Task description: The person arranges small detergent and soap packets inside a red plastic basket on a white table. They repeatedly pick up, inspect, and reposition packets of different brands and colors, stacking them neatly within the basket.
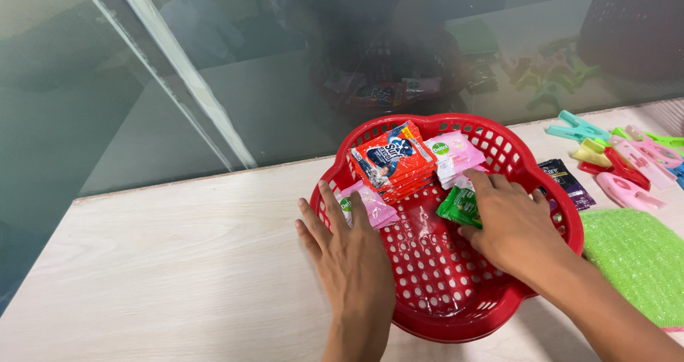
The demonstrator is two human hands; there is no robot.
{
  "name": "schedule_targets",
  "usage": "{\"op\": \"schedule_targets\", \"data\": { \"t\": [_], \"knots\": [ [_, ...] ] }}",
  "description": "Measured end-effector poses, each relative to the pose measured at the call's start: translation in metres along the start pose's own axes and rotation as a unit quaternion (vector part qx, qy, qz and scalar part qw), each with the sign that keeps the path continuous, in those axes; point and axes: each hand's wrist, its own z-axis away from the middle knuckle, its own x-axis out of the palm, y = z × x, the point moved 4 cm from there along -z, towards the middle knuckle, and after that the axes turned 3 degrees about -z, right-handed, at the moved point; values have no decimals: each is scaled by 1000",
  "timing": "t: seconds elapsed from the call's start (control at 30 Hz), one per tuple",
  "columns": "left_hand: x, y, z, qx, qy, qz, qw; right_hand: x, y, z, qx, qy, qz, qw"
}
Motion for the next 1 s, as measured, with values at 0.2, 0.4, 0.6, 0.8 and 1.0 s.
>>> {"op": "schedule_targets", "data": {
  "t": [0.2,0.4,0.6,0.8,1.0],
  "knots": [
    [-5,-3,-15,-33,-130,27,991,5,3,4,-32,9,-41,999],
    [-2,1,-23,-36,-158,-30,986,12,-14,0,-255,-1,-45,966],
    [-1,0,-22,-43,-156,-19,987,1,-23,-8,-328,169,3,929],
    [-7,-2,-20,-59,-155,29,986,4,9,-23,-78,102,-179,975],
    [-8,-2,-20,-52,-166,31,984,26,17,-33,1,-58,-154,986]
  ]
}}
